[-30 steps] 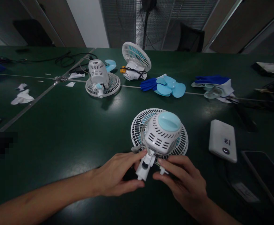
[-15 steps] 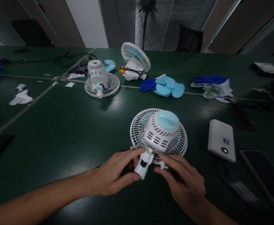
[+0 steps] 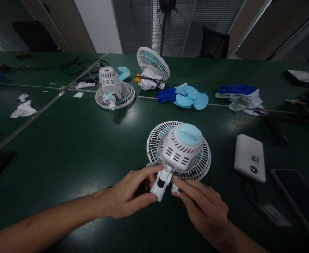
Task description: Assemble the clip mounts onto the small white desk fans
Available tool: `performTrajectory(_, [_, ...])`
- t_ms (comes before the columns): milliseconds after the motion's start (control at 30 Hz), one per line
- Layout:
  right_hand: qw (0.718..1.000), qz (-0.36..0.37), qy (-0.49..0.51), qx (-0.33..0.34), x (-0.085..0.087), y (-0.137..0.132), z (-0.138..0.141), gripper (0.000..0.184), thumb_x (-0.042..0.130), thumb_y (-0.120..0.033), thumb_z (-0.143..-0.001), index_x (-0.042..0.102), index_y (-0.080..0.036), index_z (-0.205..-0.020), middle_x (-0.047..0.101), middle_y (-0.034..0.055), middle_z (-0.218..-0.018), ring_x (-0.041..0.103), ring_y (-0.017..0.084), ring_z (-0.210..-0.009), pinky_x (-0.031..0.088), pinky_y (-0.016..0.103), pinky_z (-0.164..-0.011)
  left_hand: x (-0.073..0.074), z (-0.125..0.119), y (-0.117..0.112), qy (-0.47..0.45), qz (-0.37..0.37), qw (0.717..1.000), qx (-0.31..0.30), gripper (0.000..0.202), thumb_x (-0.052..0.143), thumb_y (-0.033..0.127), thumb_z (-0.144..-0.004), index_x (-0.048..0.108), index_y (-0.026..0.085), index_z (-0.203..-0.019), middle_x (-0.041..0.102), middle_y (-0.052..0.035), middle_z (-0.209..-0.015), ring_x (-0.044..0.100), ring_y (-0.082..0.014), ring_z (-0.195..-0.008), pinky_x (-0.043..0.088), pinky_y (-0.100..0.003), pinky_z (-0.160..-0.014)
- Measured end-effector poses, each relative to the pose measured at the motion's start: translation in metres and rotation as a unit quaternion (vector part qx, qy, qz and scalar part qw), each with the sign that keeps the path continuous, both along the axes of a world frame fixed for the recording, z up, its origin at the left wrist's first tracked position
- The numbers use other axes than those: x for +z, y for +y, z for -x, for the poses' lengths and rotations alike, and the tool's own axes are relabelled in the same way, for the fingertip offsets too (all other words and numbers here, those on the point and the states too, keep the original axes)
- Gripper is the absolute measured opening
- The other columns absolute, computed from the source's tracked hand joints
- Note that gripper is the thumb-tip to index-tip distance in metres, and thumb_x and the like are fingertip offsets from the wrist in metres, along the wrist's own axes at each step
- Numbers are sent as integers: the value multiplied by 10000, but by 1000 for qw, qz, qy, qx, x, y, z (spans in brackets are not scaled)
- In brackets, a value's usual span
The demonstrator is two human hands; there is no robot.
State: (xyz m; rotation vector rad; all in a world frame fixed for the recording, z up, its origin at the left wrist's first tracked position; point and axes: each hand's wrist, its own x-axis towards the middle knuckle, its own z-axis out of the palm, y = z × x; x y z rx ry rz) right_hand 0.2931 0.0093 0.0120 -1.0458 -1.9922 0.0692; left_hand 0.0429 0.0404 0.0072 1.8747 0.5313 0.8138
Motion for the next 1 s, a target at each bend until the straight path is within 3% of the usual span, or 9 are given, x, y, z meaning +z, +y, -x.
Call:
performTrajectory(133, [1000,8,-7,-23,1,1,-1,200,581,-222,-1065,746,-177,-1169,805,38,-976,779,101,-811,600,173,-709,0,-2,-1,6,38,999,-9,655,579,303,-1060,265,214,-1628,650,-69,-1023,648,-169,-871,538,-262,-753])
performTrajectory(300, [999,-18,-44,-7,-3,0,-2,250,557,-162,-1060,756,-232,-1194,764,32,-979,758,105,-820,600,185,-673,-1,-1,-2,-3,28,1000,5,650,626,301,-1042,325,227,-1614,655,-63,-1029,648,-159,-869,533,-252,-753])
performTrajectory(533, [998,8,-50,-21,-10,-3,-5,428,548,-155,-1058,602,-252,-1471,727,55,-1029,739,126,-857,607,196,-643,-1,-1,0,-26,57,998,15,641,673,285,-1017,396,236,-1593,665,-61,-1001,627,-154,-833,522,-247,-719])
performTrajectory(667, [996,-8,-85,-10,-11,-2,-7,420,528,-47,-1030,667,-215,-1389,769,41,-1017,753,111,-855,602,186,-713,-4,-1,0,-33,52,998,24,661,732,258,-972,450,244,-1569,649,-66,-1035,616,-156,-858,515,-246,-736])
performTrajectory(767, [997,-25,-66,-16,-8,0,-5,302,582,-69,-1017,713,-178,-1267,800,42,-1007,772,117,-844,603,199,-719,-5,-1,1,-45,54,997,28,658,736,271,-967,468,225,-1566,655,-71,-1035,607,-151,-844,507,-242,-726])
performTrajectory(900, [1000,-19,1,11,-3,4,-1,171,632,-129,-1011,700,-193,-1153,820,16,-959,791,121,-831,617,206,-704,-3,-2,4,-45,82,993,76,391,602,236,-1052,624,200,-1441,693,-94,-1063,638,-147,-865,517,-254,-768])
performTrajectory(1000, [999,7,13,40,-3,6,-2,146,624,-141,-1014,700,-216,-1113,820,2,-942,794,113,-812,616,195,-689,-2,-3,6,-39,93,988,118,234,642,184,-1029,742,177,-1241,725,-91,-1040,680,-157,-910,524,-258,-796])
